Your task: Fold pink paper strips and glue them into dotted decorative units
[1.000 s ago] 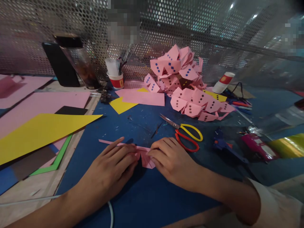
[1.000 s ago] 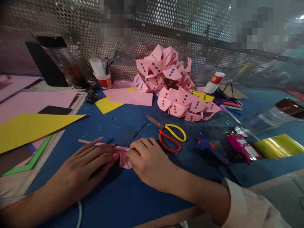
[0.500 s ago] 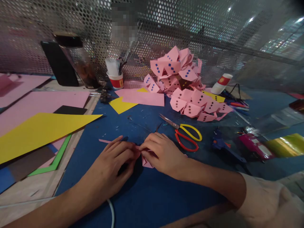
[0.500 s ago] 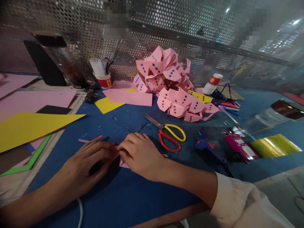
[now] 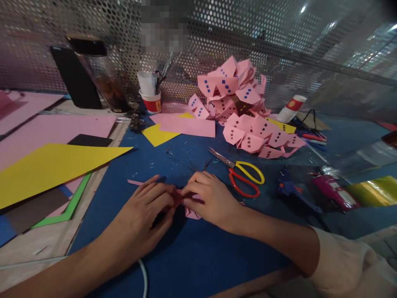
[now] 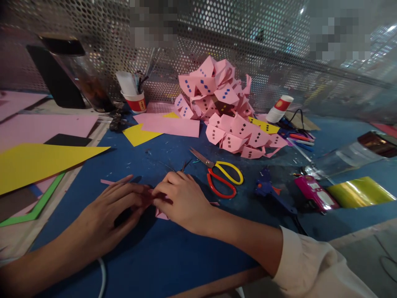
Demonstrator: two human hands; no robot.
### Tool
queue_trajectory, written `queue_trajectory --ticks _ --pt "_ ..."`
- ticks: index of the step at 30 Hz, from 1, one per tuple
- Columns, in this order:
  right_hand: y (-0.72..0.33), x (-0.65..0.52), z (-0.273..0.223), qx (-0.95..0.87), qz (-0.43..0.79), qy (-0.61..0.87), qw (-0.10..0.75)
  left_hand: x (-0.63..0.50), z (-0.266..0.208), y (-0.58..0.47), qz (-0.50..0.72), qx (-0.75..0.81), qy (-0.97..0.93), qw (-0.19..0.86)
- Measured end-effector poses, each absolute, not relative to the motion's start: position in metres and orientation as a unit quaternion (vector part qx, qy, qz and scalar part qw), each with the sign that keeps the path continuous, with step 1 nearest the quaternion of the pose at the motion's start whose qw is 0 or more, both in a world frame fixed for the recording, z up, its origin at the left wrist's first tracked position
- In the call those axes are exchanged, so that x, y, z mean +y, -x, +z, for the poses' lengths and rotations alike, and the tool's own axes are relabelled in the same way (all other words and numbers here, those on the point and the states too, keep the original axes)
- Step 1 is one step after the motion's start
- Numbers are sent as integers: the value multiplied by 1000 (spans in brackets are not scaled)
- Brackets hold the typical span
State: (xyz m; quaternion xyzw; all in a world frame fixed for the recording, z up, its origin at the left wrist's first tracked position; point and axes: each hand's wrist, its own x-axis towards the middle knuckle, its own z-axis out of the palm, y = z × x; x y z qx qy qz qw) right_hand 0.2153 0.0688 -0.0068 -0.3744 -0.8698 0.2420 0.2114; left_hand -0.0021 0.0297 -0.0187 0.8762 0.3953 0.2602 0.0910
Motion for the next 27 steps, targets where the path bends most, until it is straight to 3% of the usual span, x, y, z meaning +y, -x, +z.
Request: queue_trajectory --ticks 27 --pt "-211 70 -8 -851 255 410 207 27 -20 10 256 339 -905 -14"
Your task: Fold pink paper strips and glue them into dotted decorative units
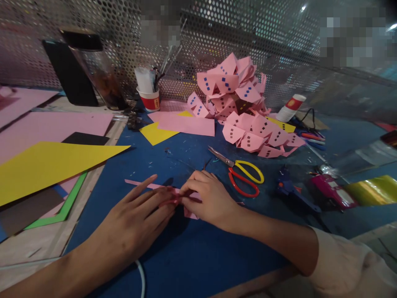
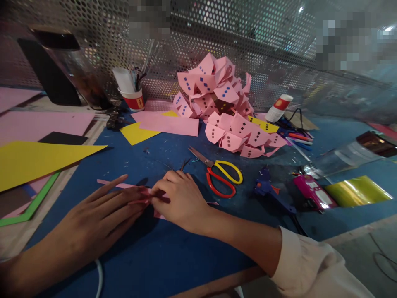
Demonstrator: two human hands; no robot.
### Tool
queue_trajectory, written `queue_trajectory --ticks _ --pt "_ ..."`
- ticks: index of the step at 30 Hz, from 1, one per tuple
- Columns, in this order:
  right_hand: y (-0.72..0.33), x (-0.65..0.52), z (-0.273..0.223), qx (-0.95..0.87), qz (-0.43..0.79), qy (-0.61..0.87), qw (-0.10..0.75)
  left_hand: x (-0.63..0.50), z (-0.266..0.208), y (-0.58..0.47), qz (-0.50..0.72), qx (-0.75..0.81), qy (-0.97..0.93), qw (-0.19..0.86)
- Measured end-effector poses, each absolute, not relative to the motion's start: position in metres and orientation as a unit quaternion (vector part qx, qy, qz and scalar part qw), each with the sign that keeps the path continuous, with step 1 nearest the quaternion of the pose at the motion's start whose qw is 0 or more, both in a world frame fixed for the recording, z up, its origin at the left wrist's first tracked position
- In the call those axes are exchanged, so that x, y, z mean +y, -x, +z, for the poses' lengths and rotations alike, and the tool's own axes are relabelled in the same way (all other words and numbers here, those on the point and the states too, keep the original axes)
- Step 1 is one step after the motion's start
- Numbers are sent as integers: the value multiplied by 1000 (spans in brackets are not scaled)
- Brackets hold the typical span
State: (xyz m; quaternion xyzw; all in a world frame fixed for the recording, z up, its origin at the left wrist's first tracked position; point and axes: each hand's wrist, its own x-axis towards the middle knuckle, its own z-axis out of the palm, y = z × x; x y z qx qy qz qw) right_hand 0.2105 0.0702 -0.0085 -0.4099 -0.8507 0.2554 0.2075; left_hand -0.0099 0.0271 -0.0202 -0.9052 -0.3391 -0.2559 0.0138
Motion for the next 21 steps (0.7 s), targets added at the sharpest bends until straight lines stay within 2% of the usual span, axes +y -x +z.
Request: queue_trajectory --ticks 4,21 --pt "-211 73 -9 -839 281 413 216 27 -20 11 -255 -337 906 14" --pt "-205 68 -13 -845 237 428 216 26 -22 10 -248 -333 909 28"
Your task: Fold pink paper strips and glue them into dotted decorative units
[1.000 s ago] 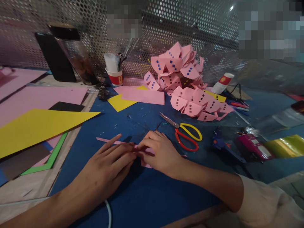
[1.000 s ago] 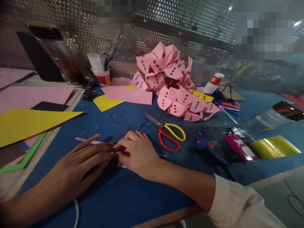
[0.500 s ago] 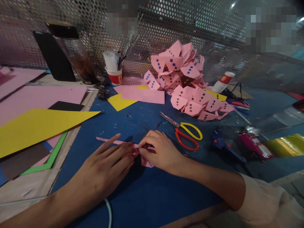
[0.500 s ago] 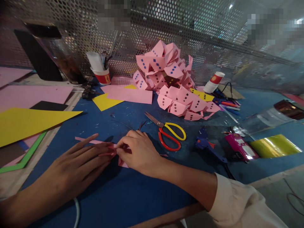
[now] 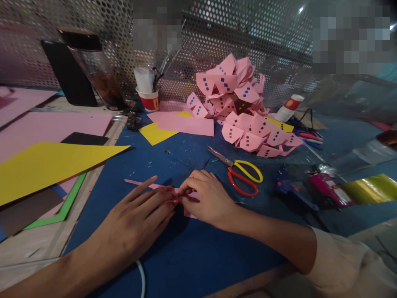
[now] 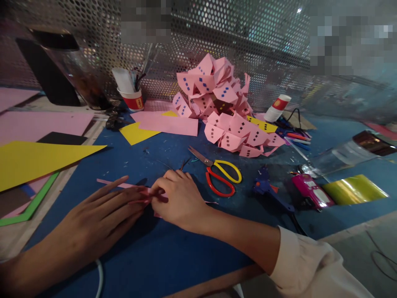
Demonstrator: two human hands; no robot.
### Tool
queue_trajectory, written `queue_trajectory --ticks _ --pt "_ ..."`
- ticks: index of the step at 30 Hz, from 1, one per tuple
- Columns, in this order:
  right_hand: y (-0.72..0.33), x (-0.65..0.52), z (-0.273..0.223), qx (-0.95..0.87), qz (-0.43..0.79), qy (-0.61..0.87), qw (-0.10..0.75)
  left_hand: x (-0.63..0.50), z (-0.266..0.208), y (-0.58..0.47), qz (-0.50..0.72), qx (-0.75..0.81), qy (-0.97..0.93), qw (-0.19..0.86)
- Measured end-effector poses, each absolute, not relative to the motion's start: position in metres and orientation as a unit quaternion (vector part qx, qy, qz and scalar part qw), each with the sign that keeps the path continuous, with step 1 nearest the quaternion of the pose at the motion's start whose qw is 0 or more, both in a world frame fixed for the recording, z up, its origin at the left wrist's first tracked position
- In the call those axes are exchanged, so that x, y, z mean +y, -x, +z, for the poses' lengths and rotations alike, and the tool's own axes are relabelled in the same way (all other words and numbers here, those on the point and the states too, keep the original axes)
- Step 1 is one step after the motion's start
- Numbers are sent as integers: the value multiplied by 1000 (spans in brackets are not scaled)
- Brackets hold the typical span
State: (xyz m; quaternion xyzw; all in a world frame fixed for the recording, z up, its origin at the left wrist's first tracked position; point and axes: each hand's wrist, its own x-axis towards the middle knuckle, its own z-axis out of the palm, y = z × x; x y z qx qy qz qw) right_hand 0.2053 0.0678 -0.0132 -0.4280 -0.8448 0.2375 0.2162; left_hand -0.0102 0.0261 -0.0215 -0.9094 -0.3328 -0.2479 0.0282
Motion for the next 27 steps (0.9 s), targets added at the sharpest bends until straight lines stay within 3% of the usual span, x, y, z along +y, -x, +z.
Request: queue_trajectory --ticks 27 --pt "-196 65 -6 -842 208 460 189 24 -20 9 -243 -339 909 26"
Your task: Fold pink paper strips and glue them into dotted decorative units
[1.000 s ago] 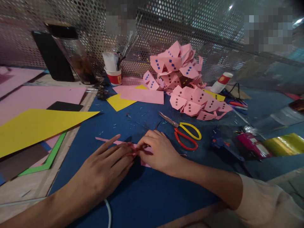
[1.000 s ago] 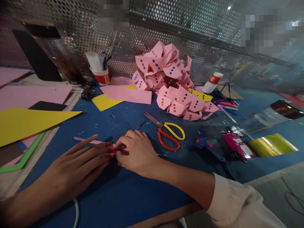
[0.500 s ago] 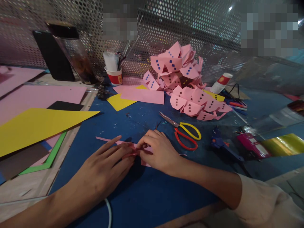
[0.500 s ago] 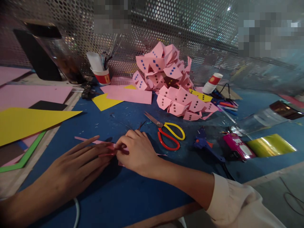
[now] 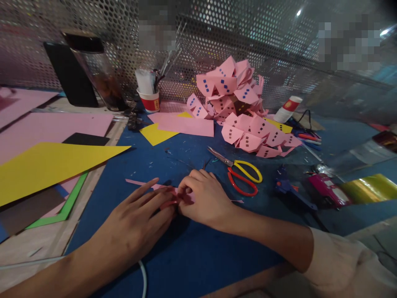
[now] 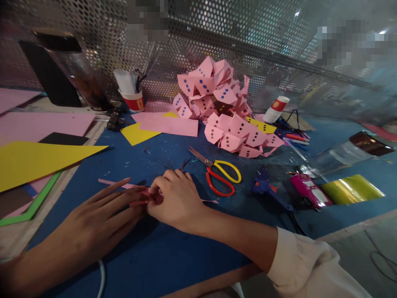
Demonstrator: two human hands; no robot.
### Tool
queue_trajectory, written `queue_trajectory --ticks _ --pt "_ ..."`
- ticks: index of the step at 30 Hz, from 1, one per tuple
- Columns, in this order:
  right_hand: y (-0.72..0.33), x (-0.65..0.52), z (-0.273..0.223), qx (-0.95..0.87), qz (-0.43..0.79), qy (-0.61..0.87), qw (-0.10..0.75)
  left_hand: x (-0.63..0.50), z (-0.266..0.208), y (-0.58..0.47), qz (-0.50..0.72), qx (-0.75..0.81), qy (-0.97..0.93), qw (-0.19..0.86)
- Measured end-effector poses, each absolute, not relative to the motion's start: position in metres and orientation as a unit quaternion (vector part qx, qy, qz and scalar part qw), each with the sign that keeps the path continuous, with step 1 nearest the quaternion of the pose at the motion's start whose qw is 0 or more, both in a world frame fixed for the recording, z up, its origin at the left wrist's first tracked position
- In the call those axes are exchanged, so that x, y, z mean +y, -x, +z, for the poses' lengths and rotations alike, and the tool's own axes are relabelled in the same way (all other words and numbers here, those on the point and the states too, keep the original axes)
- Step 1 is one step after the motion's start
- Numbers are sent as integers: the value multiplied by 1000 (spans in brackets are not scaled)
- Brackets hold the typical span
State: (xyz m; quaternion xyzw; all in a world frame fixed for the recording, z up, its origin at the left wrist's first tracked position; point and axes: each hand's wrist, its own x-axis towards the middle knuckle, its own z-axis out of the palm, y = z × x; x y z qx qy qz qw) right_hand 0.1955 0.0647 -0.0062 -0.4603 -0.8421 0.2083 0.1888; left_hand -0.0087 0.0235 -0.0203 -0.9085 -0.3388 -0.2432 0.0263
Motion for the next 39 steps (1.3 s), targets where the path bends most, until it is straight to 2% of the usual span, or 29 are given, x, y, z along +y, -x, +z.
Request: queue_trajectory --ticks 22,39 --pt "-195 66 -8 -841 208 459 195 23 -19 12 -210 -332 919 41" --pt "-193 63 -10 -838 193 469 201 19 -19 12 -230 -314 920 54"
